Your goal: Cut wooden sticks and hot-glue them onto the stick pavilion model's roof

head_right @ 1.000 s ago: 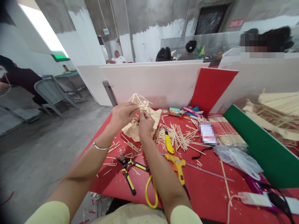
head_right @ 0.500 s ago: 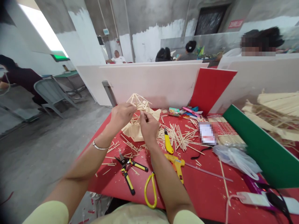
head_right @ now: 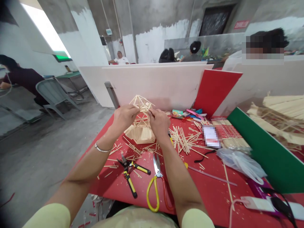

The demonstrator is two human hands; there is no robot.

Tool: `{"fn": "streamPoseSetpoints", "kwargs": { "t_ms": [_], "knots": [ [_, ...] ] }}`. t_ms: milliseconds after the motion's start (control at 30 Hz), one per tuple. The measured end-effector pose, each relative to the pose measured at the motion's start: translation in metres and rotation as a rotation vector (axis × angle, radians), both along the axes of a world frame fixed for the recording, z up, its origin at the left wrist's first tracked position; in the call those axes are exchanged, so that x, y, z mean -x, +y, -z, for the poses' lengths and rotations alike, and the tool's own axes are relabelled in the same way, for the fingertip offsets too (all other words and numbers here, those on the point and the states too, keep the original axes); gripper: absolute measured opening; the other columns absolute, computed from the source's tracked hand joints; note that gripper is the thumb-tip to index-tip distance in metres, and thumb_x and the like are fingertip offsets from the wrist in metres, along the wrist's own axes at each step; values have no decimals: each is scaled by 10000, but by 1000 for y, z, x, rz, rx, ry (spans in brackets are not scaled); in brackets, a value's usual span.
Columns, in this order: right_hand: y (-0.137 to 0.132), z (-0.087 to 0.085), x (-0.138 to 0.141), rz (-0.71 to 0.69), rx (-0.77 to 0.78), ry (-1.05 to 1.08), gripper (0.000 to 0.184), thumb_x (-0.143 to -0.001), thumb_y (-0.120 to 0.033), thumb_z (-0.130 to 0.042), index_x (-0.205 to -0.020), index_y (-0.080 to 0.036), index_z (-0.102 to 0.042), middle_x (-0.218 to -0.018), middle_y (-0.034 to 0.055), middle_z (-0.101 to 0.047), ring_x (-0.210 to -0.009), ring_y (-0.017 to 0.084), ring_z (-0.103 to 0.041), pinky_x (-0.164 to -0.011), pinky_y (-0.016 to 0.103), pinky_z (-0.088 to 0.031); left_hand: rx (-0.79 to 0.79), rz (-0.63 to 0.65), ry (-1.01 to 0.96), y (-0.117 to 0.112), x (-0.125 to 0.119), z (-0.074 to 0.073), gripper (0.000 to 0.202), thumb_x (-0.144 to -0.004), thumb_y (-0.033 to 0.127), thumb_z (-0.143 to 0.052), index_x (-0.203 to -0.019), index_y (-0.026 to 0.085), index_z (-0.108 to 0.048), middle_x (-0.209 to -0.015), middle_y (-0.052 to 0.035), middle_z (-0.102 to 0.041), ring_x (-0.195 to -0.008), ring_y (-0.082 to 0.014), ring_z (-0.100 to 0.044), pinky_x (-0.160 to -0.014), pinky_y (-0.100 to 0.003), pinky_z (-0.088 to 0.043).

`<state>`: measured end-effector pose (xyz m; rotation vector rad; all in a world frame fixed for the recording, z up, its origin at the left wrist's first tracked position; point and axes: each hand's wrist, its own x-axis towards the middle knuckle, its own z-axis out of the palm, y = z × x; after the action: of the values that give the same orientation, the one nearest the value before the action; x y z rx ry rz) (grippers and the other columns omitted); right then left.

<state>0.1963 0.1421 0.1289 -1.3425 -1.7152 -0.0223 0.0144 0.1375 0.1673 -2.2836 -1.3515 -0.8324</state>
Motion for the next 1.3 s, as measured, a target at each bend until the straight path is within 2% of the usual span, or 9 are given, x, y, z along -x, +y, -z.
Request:
{"fn": "streamPoseSetpoints", "kwargs": {
  "t_ms": [367,500,567,667,767,900,1033,1167,1300],
  "knots": [
    [3,-5,-9,-53,-83,-44,255,-951,-378,-553,-1038,-247,-754,-1017,24,-751,-921,207,-640,-789,303,-431,-133,33,98,-1,-21,-2,250,-943,251,-514,-775,194,-690,-743,-92,-644,-809,-235,-510,-613,-346,-331],
    [-19,-14,-19,-91,-184,-131,265,-966,-384,-532,-1022,-243,-749,-973,22,-749,-894,201,-611,-808,307,-421,-135,138,65,-23,-27,-11,275,-958,231,-479,-780,179,-681,-744,-79,-628,-767,-206,-513,-649,-334,-369],
    [-39,-16,-25,-129,-210,-198,271,-976,-370,-510,-1016,-240,-744,-968,31,-743,-904,201,-597,-827,312,-415,-55,207,-24,-38,-29,-6,250,-957,231,-481,-824,168,-683,-775,-72,-628,-751,-185,-530,-645,-311,-387],
    [-74,-3,-33,-171,-124,-269,254,-973,-323,-504,-1040,-240,-734,-1012,47,-732,-950,206,-585,-853,315,-413,138,328,-187,-63,-31,21,202,-945,227,-501,-866,168,-677,-810,-64,-630,-749,-165,-556,-651,-283,-416],
    [-117,33,-38,-151,110,-234,294,-982,-338,-469,-1137,-264,-707,-1069,57,-719,-991,210,-597,-856,311,-434,322,392,-349,-91,-33,62,189,-938,223,-510,-874,176,-681,-802,-62,-633,-767,-167,-577,-693,-282,-448],
    [-184,89,-39,-49,469,-261,399,-971,-465,-445,-1252,-263,-645,-1036,110,-700,-968,253,-621,-829,351,-462,448,275,-630,-124,-26,113,214,-939,275,-532,-811,182,-676,-754,-48,-630,-737,-162,-577,-704,-283,-456],
    [-232,124,-36,41,753,-508,613,-869,-598,-573,-1344,-212,-553,-1103,156,-634,-951,293,-627,-755,358,-468,582,164,-822,-139,-13,151,224,-919,297,-554,-765,182,-669,-715,-23,-605,-695,-153,-553,-668,-273,-442],
    [-238,131,-36,61,831,-606,710,-867,-558,-603,-1444,-181,-427,-1145,165,-589,-923,272,-635,-731,334,-468,690,183,-964,-144,-7,168,237,-892,314,-593,-711,177,-663,-669,-6,-567,-646,-137,-515,-623,-256,-420],
    [-225,111,-28,41,834,-672,498,-913,-480,-555,-1326,-201,-555,-1063,146,-628,-962,288,-626,-762,347,-473,747,153,-1086,-147,0,173,223,-874,353,-625,-760,174,-690,-649,0,-551,-583,-120,-482,-559,-244,-389]
  ]
}}
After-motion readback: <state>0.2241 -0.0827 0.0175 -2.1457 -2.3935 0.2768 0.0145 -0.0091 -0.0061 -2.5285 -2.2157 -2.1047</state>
